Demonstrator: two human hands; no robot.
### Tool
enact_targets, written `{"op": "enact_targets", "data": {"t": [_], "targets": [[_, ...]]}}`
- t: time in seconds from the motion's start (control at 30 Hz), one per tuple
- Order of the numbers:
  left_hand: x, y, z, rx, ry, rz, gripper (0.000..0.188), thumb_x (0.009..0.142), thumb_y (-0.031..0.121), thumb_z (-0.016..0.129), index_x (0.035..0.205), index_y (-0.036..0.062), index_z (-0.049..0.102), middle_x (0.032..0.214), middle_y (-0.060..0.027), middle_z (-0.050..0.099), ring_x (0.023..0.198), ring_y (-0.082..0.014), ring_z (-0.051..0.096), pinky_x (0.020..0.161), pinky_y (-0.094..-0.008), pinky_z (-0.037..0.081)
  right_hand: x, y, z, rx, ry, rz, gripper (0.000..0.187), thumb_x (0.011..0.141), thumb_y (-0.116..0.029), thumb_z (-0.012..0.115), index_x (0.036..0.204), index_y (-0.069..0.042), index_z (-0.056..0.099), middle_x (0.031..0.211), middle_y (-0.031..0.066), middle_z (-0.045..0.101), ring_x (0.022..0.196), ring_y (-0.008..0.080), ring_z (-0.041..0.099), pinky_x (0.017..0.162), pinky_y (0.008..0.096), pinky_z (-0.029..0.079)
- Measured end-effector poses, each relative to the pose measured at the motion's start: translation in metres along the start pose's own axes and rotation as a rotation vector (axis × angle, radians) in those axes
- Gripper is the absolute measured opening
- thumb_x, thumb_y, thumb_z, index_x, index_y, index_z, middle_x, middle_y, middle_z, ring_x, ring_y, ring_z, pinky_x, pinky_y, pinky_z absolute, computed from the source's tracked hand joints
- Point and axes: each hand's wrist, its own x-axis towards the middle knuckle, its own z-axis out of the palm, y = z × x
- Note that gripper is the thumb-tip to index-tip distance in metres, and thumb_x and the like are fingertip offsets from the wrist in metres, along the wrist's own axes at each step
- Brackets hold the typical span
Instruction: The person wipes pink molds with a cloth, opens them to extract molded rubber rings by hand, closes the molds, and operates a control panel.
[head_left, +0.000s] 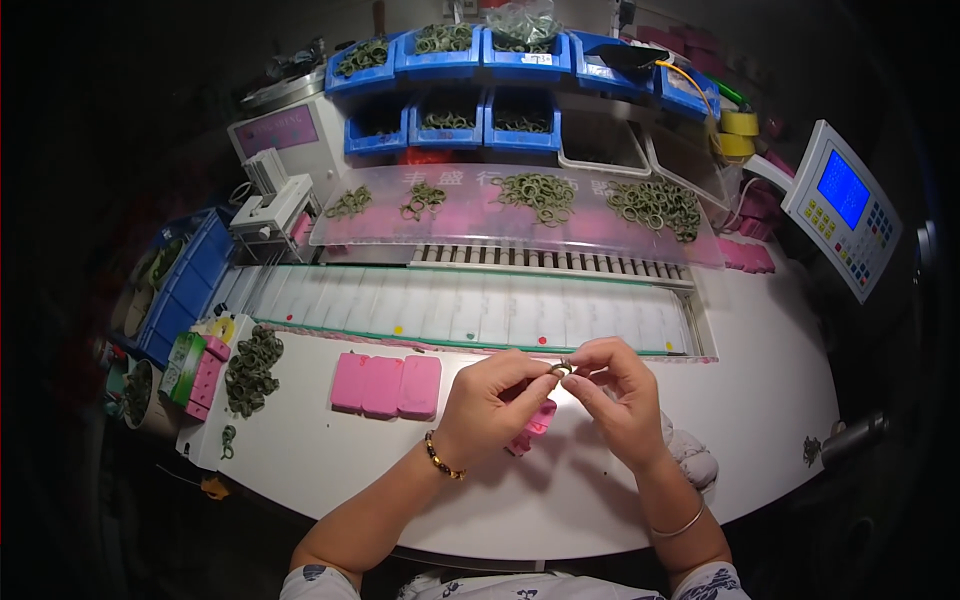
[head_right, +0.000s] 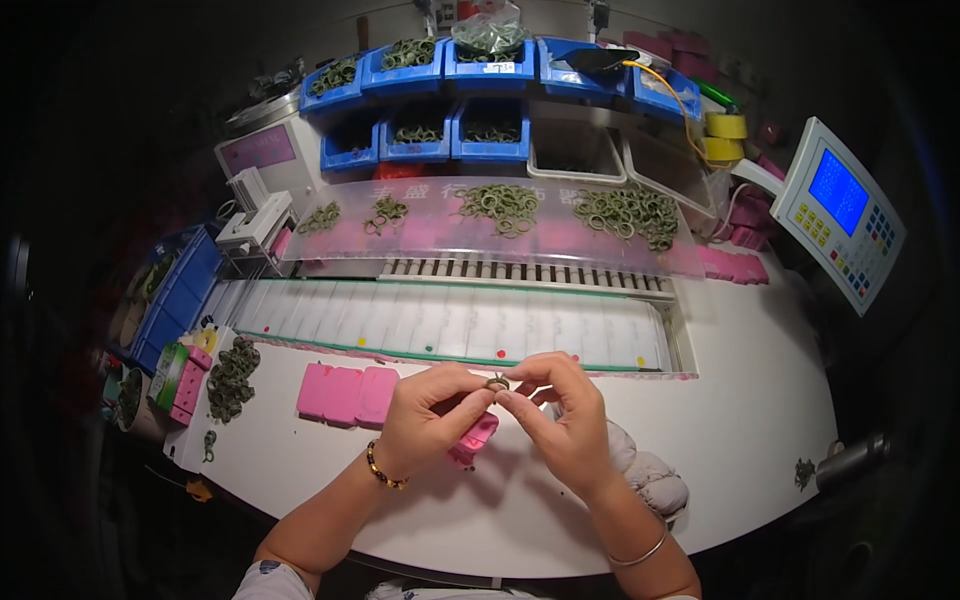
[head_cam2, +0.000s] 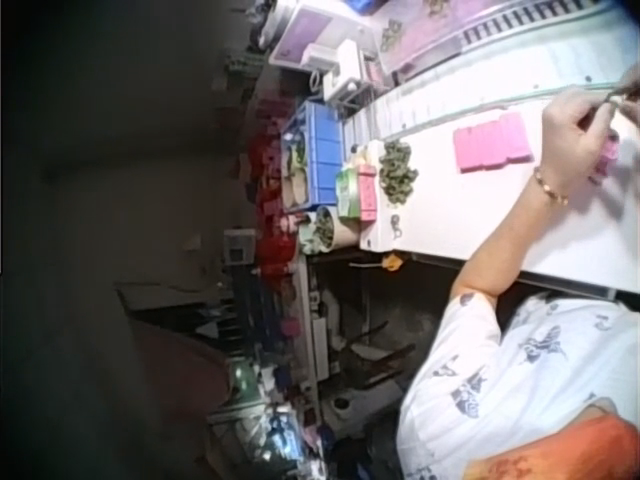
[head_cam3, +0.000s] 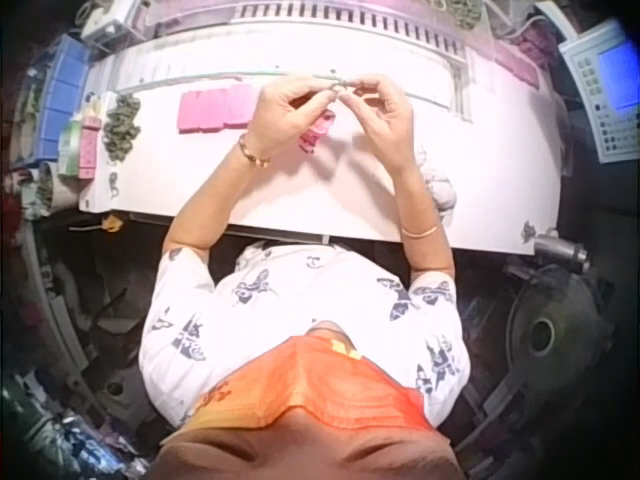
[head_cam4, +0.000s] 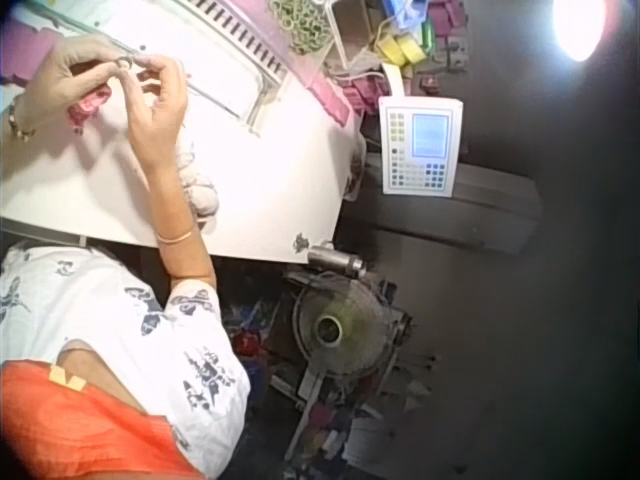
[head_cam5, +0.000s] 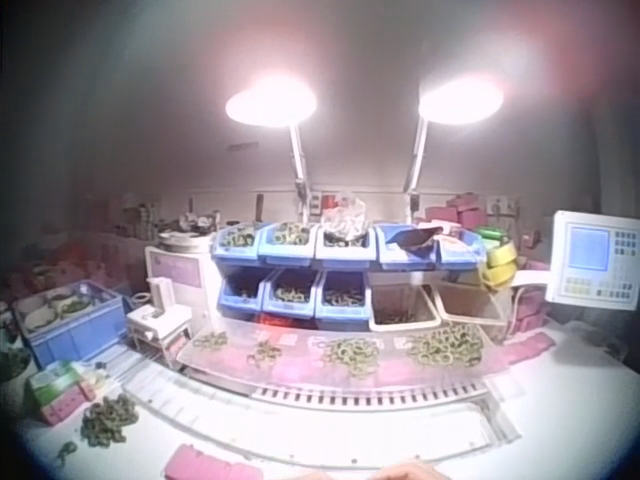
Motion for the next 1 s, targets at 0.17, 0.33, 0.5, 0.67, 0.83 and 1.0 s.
{"op": "enact_targets", "data": {"t": [0.17, 0.33, 0.5, 0.67, 0.83, 1.0], "targets": [[-0.001, 0.006, 0.003, -0.036, -0.071, -0.122, 0.014, 0.09, 0.005, 0.062, 0.1, -0.0012, 0.07, 0.084, -0.0047, 0.066, 0.074, -0.0078, 0.06, 0.066, -0.0228, 0.049, 0.0, 0.01, -0.005, 0.253, -0.054, 0.207, 0.005, 0.088, -0.004, 0.065, 0.092, -0.001, 0.062, 0.094, 0.0018, 0.06, 0.08, 0.0072, 0.055, 0.07, 0.0218, 0.046], [-0.005, 0.002, 0.009, -0.225, -0.119, -0.348, 0.021, 0.097, 0.013, 0.055, 0.106, -0.0005, 0.068, 0.087, -0.0017, 0.066, 0.076, -0.0067, 0.059, 0.069, -0.0223, 0.05, -0.001, 0.017, -0.011, 0.537, 0.047, 0.432, 0.009, 0.091, -0.012, 0.064, 0.094, -0.004, 0.065, 0.091, 0.0003, 0.062, 0.077, 0.0053, 0.052, 0.068, 0.021, 0.042], [-0.008, 0.0, 0.016, -0.312, -0.134, -0.39, 0.019, 0.097, 0.012, 0.055, 0.106, -0.0015, 0.065, 0.092, -0.0025, 0.067, 0.078, -0.0059, 0.059, 0.072, -0.0215, 0.05, -0.005, 0.017, -0.005, 0.588, 0.028, 0.44, 0.01, 0.091, -0.013, 0.065, 0.095, -0.004, 0.064, 0.091, 0.0004, 0.064, 0.076, 0.0055, 0.052, 0.068, 0.0209, 0.041], [-0.006, 0.006, 0.013, -0.239, -0.092, -0.337, 0.015, 0.096, 0.011, 0.055, 0.098, -0.0017, 0.063, 0.088, -0.0016, 0.065, 0.077, -0.0043, 0.058, 0.068, -0.0201, 0.048, -0.004, 0.013, -0.002, 0.562, 0.034, 0.445, 0.008, 0.09, -0.011, 0.066, 0.094, -0.004, 0.064, 0.09, 0.0003, 0.064, 0.078, 0.0051, 0.053, 0.068, 0.0204, 0.041], [-0.008, 0.003, 0.012, -0.181, -0.111, -0.292, 0.014, 0.096, 0.011, 0.054, 0.095, -0.0008, 0.061, 0.084, -0.0007, 0.063, 0.074, -0.0039, 0.056, 0.066, -0.0203, 0.047, -0.004, 0.01, -0.004, 0.42, -0.096, 0.43, 0.006, 0.088, -0.006, 0.066, 0.092, -0.003, 0.062, 0.092, -0.0004, 0.062, 0.083, 0.0062, 0.055, 0.069, 0.0204, 0.042], [-0.005, 0.001, 0.008, -0.416, -0.165, -0.408, 0.016, 0.096, 0.014, 0.052, 0.088, 0.0015, 0.058, 0.079, 0.0, 0.061, 0.068, -0.0052, 0.056, 0.064, -0.0217, 0.048, -0.003, 0.011, -0.003, 0.25, -0.125, 0.215, 0.008, 0.084, -0.002, 0.066, 0.09, -0.001, 0.061, 0.09, 0.0022, 0.06, 0.081, 0.0117, 0.058, 0.07, 0.0256, 0.046]]}}
